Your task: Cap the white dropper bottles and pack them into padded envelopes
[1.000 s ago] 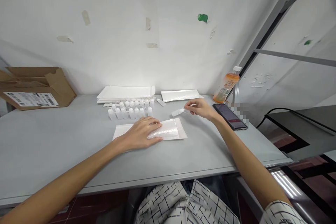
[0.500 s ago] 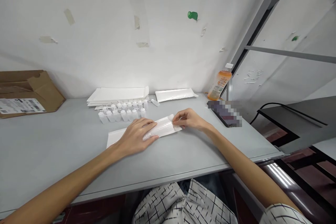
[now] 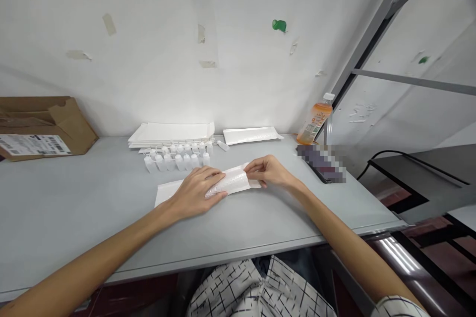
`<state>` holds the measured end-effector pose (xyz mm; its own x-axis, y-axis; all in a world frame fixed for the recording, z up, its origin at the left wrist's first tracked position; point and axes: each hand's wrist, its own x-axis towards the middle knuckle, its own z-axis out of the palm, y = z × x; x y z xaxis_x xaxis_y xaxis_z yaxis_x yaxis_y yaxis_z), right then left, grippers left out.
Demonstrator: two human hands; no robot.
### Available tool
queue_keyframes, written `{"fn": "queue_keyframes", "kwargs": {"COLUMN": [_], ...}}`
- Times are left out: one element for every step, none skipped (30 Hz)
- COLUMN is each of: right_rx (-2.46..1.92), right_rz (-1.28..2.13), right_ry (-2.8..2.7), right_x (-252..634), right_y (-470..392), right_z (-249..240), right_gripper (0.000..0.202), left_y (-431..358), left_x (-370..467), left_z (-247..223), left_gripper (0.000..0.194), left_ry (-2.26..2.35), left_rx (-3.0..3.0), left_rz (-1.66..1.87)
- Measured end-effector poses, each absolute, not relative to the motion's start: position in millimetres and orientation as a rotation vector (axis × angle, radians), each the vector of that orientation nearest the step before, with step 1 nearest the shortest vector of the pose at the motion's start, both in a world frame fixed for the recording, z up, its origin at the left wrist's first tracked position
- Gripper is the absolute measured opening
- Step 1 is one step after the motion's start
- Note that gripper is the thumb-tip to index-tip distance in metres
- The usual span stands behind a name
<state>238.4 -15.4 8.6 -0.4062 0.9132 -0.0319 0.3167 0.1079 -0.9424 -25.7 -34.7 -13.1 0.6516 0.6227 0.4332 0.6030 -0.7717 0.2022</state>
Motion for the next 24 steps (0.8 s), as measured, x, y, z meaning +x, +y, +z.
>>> {"fn": "queue_keyframes", "kwargs": {"right_rx": [-1.222,-1.246,-1.265,-1.276,-1.275,-1.263,-1.239,-1.211,-1.183,-1.160,-1.147,-1.146,-1.155,-1.170,-1.187,-1.204,-1.223,-1.246,-1.277,-1.319,-1.365,-1.405,-1.426,-1.422], "right_rz": [1.297,1.292,1.297,1.312,1.334,1.364,1.403,1.449,1.499,1.546,1.584,1.605,1.599,1.564,1.502,1.415,1.314,1.215,1.138,1.096,1.099,1.142,1.212,1.290], "right_ry": [-1.784,-1.772,-1.768,-1.771,-1.778,-1.787,-1.796,-1.808,-1.817,-1.824,-1.829,-1.830,-1.825,-1.811,-1.786,-1.750,-1.704,-1.658,-1.622,-1.604,-1.607,-1.626,-1.656,-1.689], "right_x": [242,246,248,249,249,247,245,242,239,237,236,236,237,239,242,246,249,253,256,260,262,263,264,263], "right_y": [-14,-13,-13,-13,-13,-14,-15,-17,-19,-21,-22,-23,-23,-23,-23,-22,-21,-21,-20,-20,-21,-22,-23,-25], "right_z": [10,12,13,13,13,13,13,13,13,14,15,16,18,20,22,24,27,29,30,32,32,32,32,31], "right_gripper": [0.026,0.029,0.031,0.032,0.031,0.031,0.031,0.031,0.033,0.036,0.039,0.041,0.041,0.041,0.038,0.035,0.031,0.029,0.030,0.035,0.041,0.046,0.050,0.052], "left_y": [-35,-35,-35,-35,-35,-35,-35,-35,-35,-35,-35,-35,-35,-35,-35,-35,-35,-36,-36,-37,-37,-38,-38,-39], "left_x": [-26,-26,-26,-25,-25,-25,-25,-25,-25,-25,-25,-25,-25,-25,-25,-25,-25,-25,-24,-24,-24,-23,-22,-22], "left_z": [-13,-13,-13,-14,-14,-14,-15,-15,-15,-15,-15,-15,-14,-14,-13,-13,-12,-11,-10,-9,-8,-7,-6,-6], "left_gripper": [0.038,0.038,0.037,0.037,0.036,0.036,0.036,0.035,0.035,0.036,0.036,0.036,0.036,0.037,0.037,0.037,0.037,0.036,0.035,0.035,0.035,0.035,0.035,0.034], "left_ry": [1.048,1.048,1.047,1.046,1.046,1.046,1.047,1.049,1.050,1.050,1.051,1.050,1.051,1.051,1.052,1.053,1.054,1.056,1.056,1.054,1.055,1.055,1.058,1.060], "left_rx": [2.816,2.814,2.813,2.814,2.816,2.818,2.821,2.824,2.827,2.829,2.829,2.829,2.828,2.826,2.823,2.820,2.816,2.811,2.807,2.806,2.805,2.806,2.806,2.806], "left_rz": [0.769,0.775,0.781,0.787,0.794,0.801,0.806,0.810,0.811,0.810,0.810,0.811,0.813,0.816,0.818,0.822,0.829,0.840,0.855,0.873,0.892,0.911,0.931,0.953]}}
